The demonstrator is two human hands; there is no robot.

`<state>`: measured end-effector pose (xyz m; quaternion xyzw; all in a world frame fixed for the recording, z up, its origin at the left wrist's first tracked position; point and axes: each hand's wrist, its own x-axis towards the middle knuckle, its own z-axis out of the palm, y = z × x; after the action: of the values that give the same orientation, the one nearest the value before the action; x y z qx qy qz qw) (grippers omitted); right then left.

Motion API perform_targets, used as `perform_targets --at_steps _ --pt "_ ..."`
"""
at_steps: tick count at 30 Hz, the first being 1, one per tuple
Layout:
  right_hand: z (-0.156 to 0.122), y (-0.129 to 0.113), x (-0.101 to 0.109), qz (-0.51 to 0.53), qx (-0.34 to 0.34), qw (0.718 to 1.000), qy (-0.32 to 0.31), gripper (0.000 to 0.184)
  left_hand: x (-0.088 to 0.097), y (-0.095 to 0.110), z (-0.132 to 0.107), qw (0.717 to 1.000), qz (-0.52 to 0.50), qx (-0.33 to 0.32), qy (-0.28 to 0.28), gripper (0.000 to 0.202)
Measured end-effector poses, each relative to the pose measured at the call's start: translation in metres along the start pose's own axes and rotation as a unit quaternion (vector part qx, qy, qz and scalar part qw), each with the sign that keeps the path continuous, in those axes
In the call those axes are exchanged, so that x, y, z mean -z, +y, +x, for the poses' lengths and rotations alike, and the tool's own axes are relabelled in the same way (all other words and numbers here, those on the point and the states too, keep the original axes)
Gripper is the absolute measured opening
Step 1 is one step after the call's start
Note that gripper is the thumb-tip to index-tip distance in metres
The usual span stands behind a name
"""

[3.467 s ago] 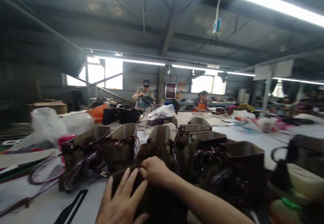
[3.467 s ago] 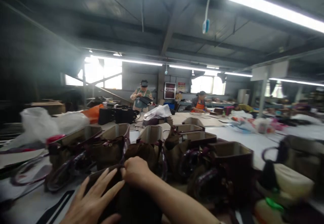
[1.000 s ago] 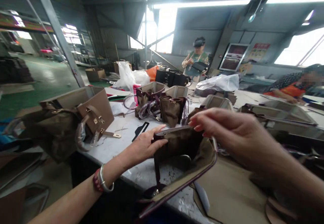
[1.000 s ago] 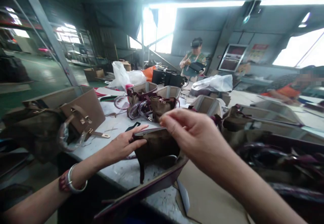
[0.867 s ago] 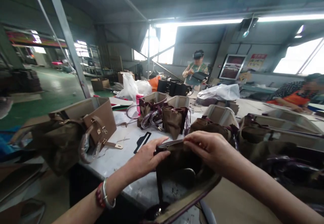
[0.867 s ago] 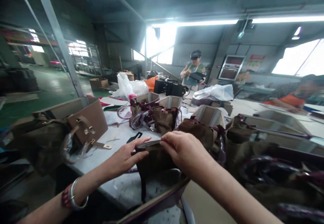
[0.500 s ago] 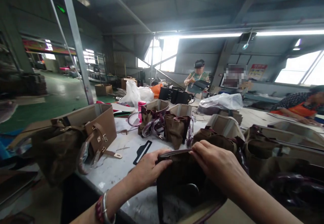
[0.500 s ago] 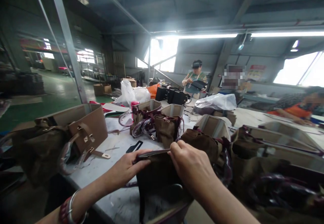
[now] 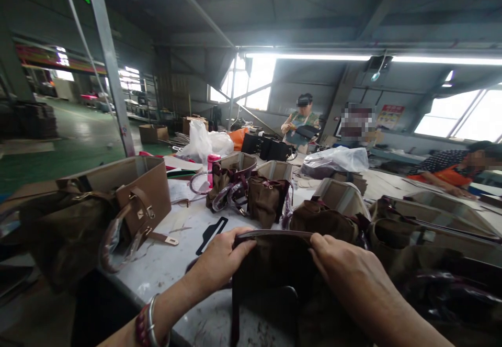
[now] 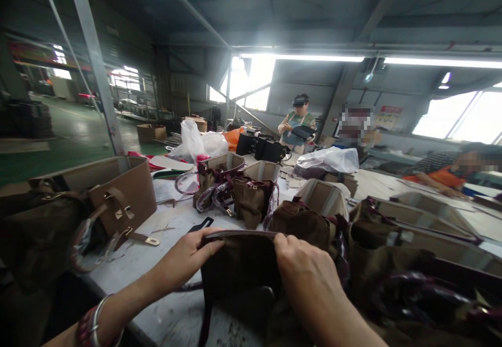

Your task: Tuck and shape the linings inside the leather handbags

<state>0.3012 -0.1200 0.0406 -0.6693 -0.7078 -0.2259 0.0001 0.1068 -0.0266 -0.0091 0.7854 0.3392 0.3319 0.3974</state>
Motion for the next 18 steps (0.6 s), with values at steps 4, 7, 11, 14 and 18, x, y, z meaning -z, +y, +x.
perform_targets --at_steps 4,7,11,14,18 --pt "-0.004 -0.004 0.003 0.069 0.149 0.985 -0.05 0.02 -0.001 -0.002 0.003 1.0 -0.001 0.011 0.017 0.027" --pt "-0.007 -0.01 0.01 0.147 0.213 0.958 -0.127 0.017 -0.002 -0.004 0.005 0.999 0.002 0.021 0.036 0.026" --pt "-0.005 -0.012 0.019 0.193 0.207 0.933 -0.221 0.015 -0.004 -0.004 0.006 0.999 -0.001 0.019 0.039 0.023" --pt "-0.004 -0.007 0.02 0.167 0.161 0.939 -0.252 0.016 -0.006 -0.001 0.005 0.999 -0.029 0.009 0.032 0.022" --pt "-0.004 -0.005 0.014 0.11 0.066 0.966 -0.225 0.01 -0.008 0.008 0.003 0.998 -0.064 0.004 0.012 0.027"
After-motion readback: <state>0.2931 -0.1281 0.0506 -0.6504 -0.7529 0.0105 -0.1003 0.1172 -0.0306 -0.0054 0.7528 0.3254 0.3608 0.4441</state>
